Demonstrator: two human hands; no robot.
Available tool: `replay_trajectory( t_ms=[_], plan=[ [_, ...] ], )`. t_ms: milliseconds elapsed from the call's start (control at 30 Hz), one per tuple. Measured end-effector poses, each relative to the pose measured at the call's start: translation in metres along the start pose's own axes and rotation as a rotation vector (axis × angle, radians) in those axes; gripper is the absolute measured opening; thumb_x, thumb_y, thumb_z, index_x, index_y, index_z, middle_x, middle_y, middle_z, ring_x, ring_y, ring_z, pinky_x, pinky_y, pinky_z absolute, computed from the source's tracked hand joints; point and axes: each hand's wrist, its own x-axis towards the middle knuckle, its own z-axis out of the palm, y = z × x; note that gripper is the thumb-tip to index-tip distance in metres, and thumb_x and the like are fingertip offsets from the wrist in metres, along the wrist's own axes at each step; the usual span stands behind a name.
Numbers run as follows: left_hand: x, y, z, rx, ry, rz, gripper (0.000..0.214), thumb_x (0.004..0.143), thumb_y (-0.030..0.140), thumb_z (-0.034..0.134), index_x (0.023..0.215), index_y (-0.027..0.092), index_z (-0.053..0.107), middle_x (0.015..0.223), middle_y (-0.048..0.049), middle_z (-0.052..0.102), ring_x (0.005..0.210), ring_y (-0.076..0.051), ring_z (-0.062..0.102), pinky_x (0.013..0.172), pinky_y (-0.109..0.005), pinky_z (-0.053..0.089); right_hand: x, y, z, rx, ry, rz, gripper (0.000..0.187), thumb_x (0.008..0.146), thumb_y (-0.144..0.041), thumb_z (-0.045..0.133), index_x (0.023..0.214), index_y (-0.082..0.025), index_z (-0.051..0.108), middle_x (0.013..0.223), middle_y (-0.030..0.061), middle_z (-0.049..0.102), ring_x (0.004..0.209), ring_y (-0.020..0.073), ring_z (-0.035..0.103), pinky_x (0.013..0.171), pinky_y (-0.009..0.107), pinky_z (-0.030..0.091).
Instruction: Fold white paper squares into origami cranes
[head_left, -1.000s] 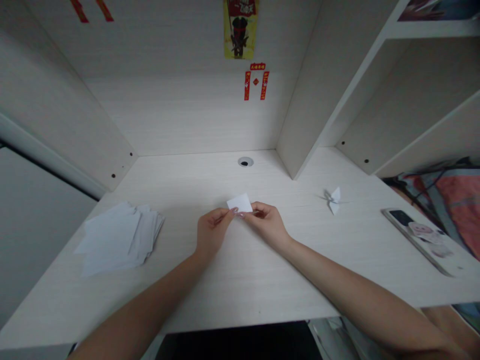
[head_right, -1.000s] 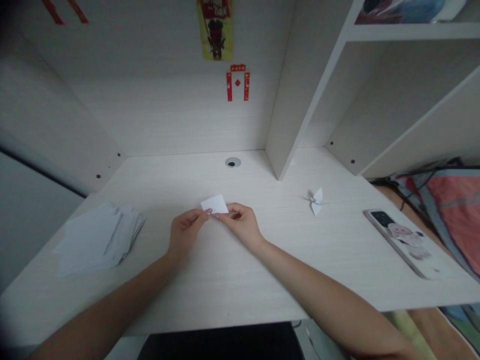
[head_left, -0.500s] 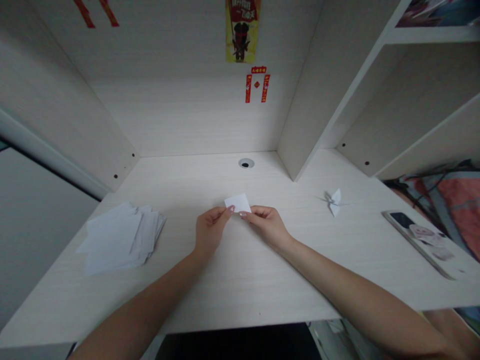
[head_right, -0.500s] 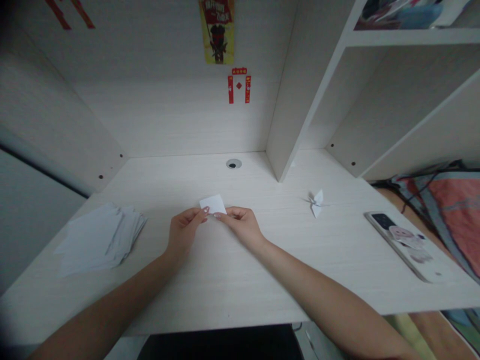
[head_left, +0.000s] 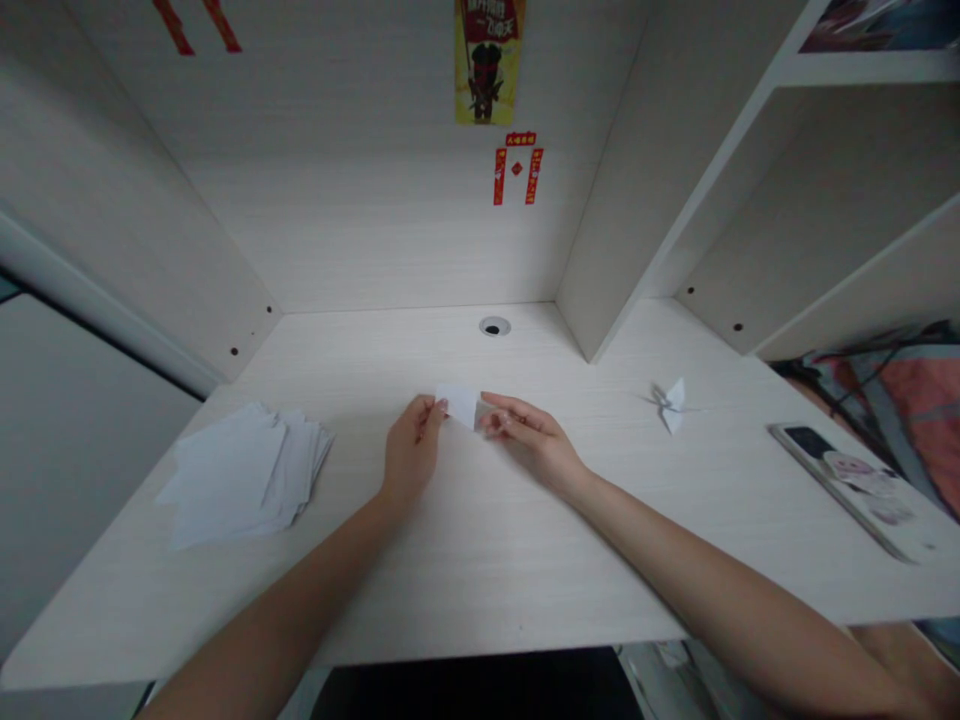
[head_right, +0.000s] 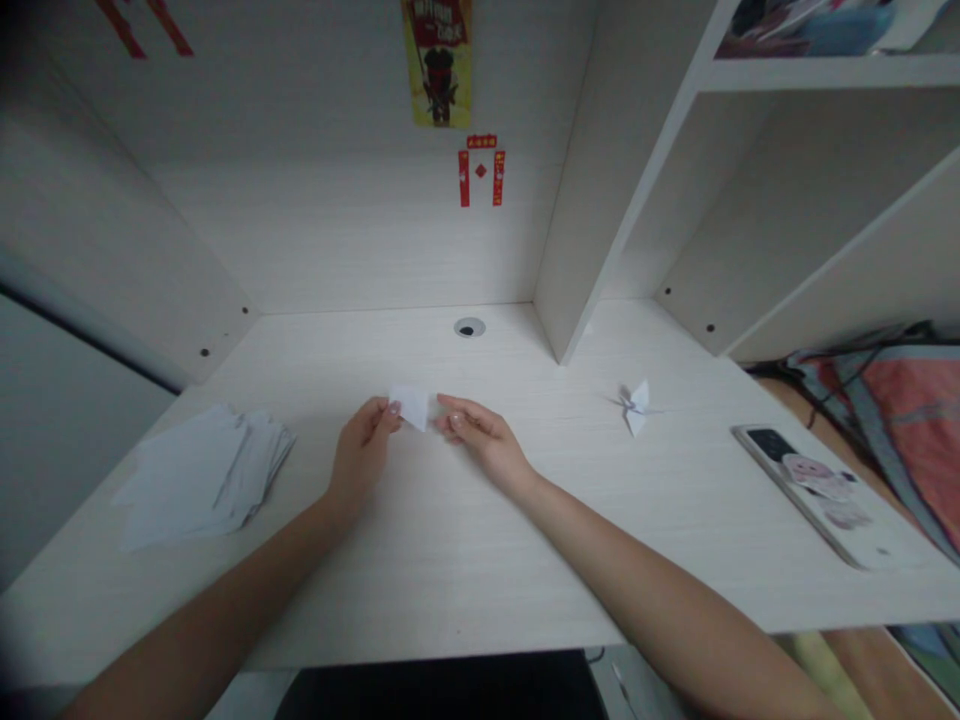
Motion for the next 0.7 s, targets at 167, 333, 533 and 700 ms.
replay_trajectory(
  t_ms=[167, 333, 533, 700],
  plan=[
    [0.002, 0.004, -0.007, 0.485, -0.148, 0.104, 0.025, 0.09, 0.034, 0.033, 0.088, 0.021, 0.054, 0.067, -0.0002, 0.059, 0.061, -0.016, 0.055, 0.057, -0.025, 0.036, -0.001, -0.007, -0.002, -0.184, -0.006, -0.214, 0.029, 0.084, -0.034, 0.054, 0.111, -0.027, 0.053, 0.103, 0.0041, 0.061, 0.092, 0.0173, 0.057, 0.086, 0.034, 0.042],
    [0.002, 0.002, -0.006, 0.57, -0.232, 0.274, 0.021, 0.088, 0.025, 0.039, 0.098, 0.02, 0.057, 0.095, -0.0084, 0.067, 0.089, -0.022, 0.06, 0.078, -0.031, 0.042, -0.006, -0.016, 0.006, -0.44, -0.108, -0.287, 0.021, 0.085, -0.031, 0.052, 0.101, -0.024, 0.064, 0.099, 0.0058, 0.063, 0.094, 0.0186, 0.057, 0.085, 0.034, 0.043],
    [-0.003, 0.007, -0.006, 0.133, -0.193, 0.181, 0.037, 0.086, 0.031, 0.044, 0.123, 0.024, 0.046, 0.096, -0.0022, 0.069, 0.083, -0.016, 0.064, 0.074, -0.026, 0.047, -0.006, -0.012, 0.005, -0.453, 0.047, -0.319, 0.023, 0.083, -0.028, 0.055, 0.104, -0.029, 0.066, 0.101, 0.0048, 0.067, 0.096, 0.0187, 0.059, 0.088, 0.035, 0.044],
    [-0.004, 0.011, -0.006, -0.025, -0.19, 0.224, 0.034, 0.078, 0.031, 0.058, 0.112, 0.026, 0.057, 0.109, -0.0016, 0.065, 0.094, -0.016, 0.061, 0.081, -0.027, 0.047, -0.006, -0.008, 0.002, -0.393, 0.07, -0.361, 0.029, 0.083, -0.024, 0.055, 0.109, -0.032, 0.063, 0.108, 0.0039, 0.066, 0.101, 0.0191, 0.058, 0.09, 0.037, 0.044]
  ],
)
